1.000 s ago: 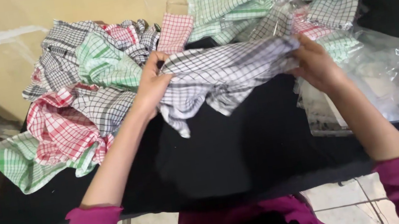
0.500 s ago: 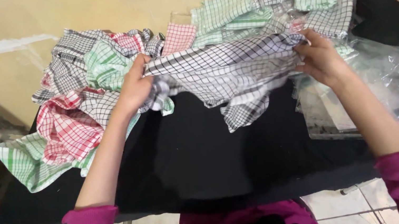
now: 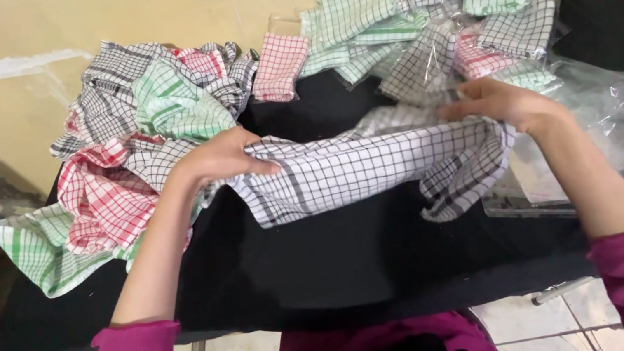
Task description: Folding a checkered cloth and placing it into a plastic bag
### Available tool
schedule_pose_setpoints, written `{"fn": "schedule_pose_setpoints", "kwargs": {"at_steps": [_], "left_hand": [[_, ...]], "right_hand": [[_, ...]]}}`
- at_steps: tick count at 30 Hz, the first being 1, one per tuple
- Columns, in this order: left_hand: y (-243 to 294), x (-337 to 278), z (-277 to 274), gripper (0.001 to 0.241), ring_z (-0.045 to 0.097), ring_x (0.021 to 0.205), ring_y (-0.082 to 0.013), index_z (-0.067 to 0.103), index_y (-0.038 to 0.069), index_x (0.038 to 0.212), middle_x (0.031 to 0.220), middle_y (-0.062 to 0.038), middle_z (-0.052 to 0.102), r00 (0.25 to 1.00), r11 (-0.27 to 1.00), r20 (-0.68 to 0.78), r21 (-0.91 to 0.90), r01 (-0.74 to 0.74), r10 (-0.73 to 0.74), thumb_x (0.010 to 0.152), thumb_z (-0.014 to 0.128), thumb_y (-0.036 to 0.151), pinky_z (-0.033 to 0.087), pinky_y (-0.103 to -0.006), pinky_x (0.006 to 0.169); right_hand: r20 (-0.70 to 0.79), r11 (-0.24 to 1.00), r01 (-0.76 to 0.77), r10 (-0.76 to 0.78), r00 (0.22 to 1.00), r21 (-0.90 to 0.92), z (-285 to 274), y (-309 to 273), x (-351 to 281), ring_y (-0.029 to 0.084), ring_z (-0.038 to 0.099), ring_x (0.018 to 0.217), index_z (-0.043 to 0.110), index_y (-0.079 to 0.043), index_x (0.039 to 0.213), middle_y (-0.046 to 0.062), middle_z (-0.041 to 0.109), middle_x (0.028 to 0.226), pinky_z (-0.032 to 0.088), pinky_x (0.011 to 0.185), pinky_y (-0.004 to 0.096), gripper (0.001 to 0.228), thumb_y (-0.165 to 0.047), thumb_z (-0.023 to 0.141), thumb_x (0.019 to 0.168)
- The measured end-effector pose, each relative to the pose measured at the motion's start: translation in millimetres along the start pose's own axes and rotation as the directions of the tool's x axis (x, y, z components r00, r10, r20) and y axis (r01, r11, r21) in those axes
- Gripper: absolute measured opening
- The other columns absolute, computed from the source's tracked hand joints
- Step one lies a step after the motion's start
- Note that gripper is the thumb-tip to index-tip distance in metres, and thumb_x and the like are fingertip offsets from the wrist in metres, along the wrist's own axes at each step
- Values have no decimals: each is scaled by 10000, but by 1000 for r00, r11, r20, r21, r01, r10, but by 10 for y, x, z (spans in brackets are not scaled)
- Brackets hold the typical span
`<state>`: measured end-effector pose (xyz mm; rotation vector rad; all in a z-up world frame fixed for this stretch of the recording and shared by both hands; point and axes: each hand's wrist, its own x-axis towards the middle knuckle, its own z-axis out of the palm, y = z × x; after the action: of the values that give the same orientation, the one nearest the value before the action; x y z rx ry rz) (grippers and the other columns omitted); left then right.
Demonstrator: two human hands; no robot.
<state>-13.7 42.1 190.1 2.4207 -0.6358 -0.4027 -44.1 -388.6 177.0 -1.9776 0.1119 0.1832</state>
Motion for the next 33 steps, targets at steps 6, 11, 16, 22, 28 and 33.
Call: {"fn": "schedule_pose_setpoints", "kwargs": {"at_steps": [6,11,16,22,28,33], "left_hand": [[-931,516,259,480,635,1207,-432,667,117,1283,1218,-241,697,949,909,-170,285,305,-265,854,554,300,495,-549,1012],[-920,826,609,566,548,1278,-426,554,94,1359,1363,-274,552,869,829,-223,-471,300,-442,856,619,345,470,-566,1022],[-1152,1533,624,368,554,1135,-442,527,-14,1198,1206,-334,547,755,703,-524,-701,-120,-394,866,581,135,441,-511,933],[-574,1056,42,650,194,1450,-586,507,57,1238,1481,-363,360,422,849,-852,47,-526,309,652,514,-223,162,-621,1199],[-1175,809,534,753,376,1375,-585,465,-67,1395,1519,-382,309,736,928,-569,272,-254,368,704,757,0,365,-583,1152],[-1465,555,970,710,486,1330,-362,544,199,1351,1471,-125,434,940,712,-253,702,13,231,710,810,350,419,-551,1066]], "right_hand": [[-23,776,43,-73,997,-630,-57,145,276,483,505,1353,734,-179,1309,241,652,1368,376,1168,542,588,-527,768,836],[-92,987,-16,31,995,163,78,630,979,501,657,948,564,-74,1406,186,496,1215,585,820,544,469,-136,679,956],[-246,779,242,-116,962,578,278,585,1594,476,669,1097,512,-11,1379,228,581,1224,579,900,575,353,-128,515,1046],[-619,574,766,-498,607,289,145,136,1420,132,619,1090,522,-158,1117,21,608,1124,559,1008,309,90,-94,543,1059],[-386,840,454,-541,747,-298,-39,1252,1407,274,665,1143,607,-236,1370,105,696,1205,506,1031,437,501,-100,659,891],[3,394,324,-631,776,-860,120,1737,1158,482,321,1477,630,-378,1292,-55,528,1510,269,1054,843,603,-460,777,713]]}}
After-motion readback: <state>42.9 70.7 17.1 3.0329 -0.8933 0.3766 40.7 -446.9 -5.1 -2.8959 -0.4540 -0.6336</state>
